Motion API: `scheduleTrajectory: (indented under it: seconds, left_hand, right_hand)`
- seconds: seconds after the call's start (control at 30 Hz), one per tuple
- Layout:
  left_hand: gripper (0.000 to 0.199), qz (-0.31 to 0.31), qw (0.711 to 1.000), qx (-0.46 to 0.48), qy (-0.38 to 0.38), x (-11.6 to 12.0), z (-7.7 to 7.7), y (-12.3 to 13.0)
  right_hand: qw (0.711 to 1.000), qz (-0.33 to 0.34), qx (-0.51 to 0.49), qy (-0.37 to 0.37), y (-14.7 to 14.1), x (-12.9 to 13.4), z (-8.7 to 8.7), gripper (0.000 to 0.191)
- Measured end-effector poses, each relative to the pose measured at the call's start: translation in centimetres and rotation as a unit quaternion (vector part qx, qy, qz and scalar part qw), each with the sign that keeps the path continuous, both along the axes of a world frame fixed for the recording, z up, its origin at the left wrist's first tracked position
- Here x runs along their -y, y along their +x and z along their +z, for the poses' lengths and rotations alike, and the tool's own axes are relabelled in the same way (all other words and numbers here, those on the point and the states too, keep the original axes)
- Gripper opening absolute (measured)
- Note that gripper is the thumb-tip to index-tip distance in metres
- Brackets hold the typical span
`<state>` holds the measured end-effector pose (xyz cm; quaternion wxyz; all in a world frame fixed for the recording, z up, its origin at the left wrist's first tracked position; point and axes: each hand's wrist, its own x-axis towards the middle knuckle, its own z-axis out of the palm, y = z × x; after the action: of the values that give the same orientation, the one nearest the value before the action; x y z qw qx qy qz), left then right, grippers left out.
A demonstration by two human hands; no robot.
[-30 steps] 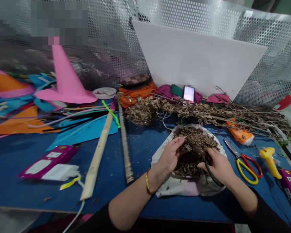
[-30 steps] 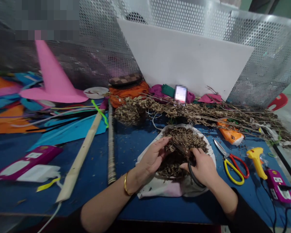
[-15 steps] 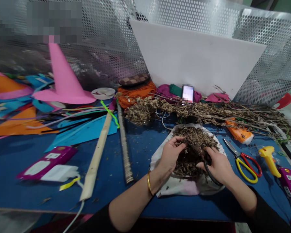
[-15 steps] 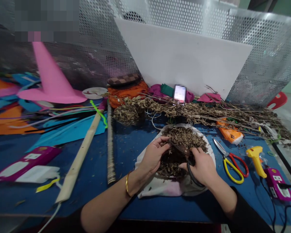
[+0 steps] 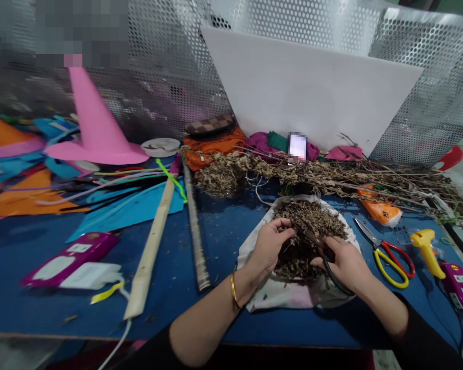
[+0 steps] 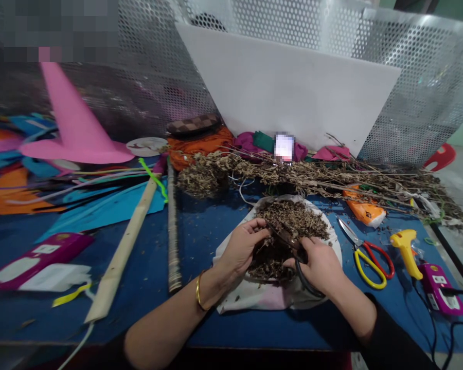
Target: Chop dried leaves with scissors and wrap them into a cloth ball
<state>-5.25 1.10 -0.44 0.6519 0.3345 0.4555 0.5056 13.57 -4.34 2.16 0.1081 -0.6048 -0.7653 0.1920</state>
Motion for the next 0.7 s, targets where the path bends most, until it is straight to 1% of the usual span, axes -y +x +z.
scheduleTrajectory:
  seconds: [0.07, 0.13, 0.23, 0.3, 0.4, 0.53, 0.7]
  left_hand:
    - [0.030, 0.004, 1.000, 0.001, 0.006, -0.03, 0.06, -0.06]
    - [0.028, 0.003, 1.000, -0.007, 0.016, -0.06, 0.07, -0.06]
    - [0.024, -0.021, 0.999, -0.022, 0.028, -0.04, 0.00, 0.07]
    - [0.023, -0.033, 0.999, -0.025, 0.026, -0.01, -0.07, 0.14]
    - [0.023, -0.036, 0.999, -0.015, 0.011, 0.02, -0.12, 0.12]
    - [0.024, -0.041, 0.999, 0.000, -0.007, -0.02, -0.11, -0.02]
    - [0.022, -0.062, 0.998, -0.015, 0.004, 0.00, -0.19, 0.10]
  right_hand:
    - [1.000, 0.001, -0.001, 0.004, -0.04, 0.05, -0.08, 0.033]
    - [1.000, -0.006, 0.004, 0.005, -0.14, 0.11, -0.13, 0.035]
    - [1.000, -0.016, 0.022, 0.004, -0.27, 0.17, -0.19, 0.039]
    - [1.000, -0.013, 0.026, 0.001, -0.26, 0.16, -0.22, 0.038]
    - [1.000, -0.006, 0.015, -0.003, -0.14, 0.09, -0.23, 0.033]
    - [1.000, 0.003, -0.005, -0.012, -0.12, 0.09, -0.05, 0.032]
    - [1.000, -0.006, 0.015, 0.008, -0.19, 0.13, 0.03, 0.042]
